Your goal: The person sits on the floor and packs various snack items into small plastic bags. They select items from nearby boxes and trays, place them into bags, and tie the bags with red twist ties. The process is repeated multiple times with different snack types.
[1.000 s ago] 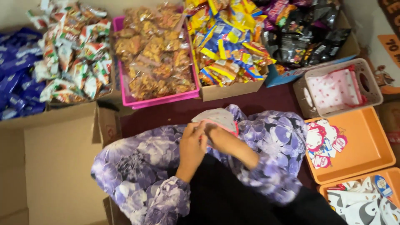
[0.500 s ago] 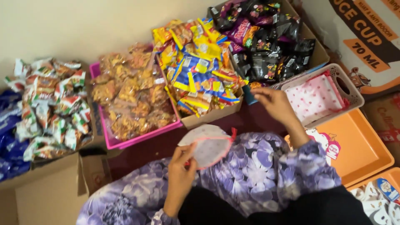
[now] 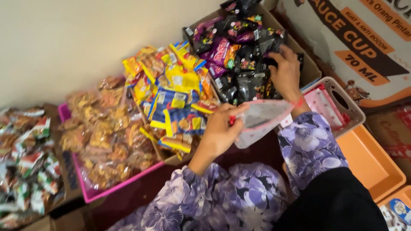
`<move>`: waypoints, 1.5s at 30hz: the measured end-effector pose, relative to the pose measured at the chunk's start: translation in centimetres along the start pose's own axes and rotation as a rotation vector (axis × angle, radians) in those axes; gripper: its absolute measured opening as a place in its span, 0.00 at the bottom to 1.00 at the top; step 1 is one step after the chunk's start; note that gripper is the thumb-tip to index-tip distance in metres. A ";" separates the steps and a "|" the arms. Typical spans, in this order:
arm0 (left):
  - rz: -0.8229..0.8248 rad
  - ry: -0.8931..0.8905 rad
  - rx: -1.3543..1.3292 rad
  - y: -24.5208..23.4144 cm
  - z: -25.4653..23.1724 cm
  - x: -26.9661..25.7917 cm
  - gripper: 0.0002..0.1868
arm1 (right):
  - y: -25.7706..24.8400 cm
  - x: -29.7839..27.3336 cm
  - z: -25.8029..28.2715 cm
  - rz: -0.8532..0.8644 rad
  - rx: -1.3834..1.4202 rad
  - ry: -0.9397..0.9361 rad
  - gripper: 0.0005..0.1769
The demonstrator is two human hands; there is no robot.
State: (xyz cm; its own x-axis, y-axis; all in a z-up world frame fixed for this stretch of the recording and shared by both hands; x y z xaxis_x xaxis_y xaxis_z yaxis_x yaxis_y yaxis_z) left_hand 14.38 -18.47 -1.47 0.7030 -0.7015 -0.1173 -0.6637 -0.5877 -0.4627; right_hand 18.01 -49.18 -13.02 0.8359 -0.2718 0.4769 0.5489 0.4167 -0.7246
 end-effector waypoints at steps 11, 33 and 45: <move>0.019 -0.042 0.195 0.0 1.3 13.2 0.22 | 2.9 3.7 -5.5 0.222 0.067 0.395 0.52; -0.262 0.167 0.287 -1.2 -0.1 2.4 0.30 | -15.1 -0.2 17.3 -0.211 0.955 0.159 0.33; -0.237 0.270 0.290 -2.6 -2.9 -7.3 0.16 | -16.2 -8.9 23.0 0.180 0.983 -0.087 0.55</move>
State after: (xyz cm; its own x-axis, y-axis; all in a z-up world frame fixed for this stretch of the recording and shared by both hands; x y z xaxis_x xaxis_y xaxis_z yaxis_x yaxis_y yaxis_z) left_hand 10.23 -12.96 3.13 0.7097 -0.6637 0.2365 -0.3664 -0.6343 -0.6807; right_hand 1.65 -33.57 5.93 0.8818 -0.0866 0.4636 0.1366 0.9878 -0.0752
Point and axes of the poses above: each hand's wrist, its own x-axis towards the middle knuckle, its own y-axis out of the palm, z = x × y, the point moved 5 cm from there along x, towards the middle knuckle, and after that the axes turned 13 degrees about x, right-handed, at the moved point
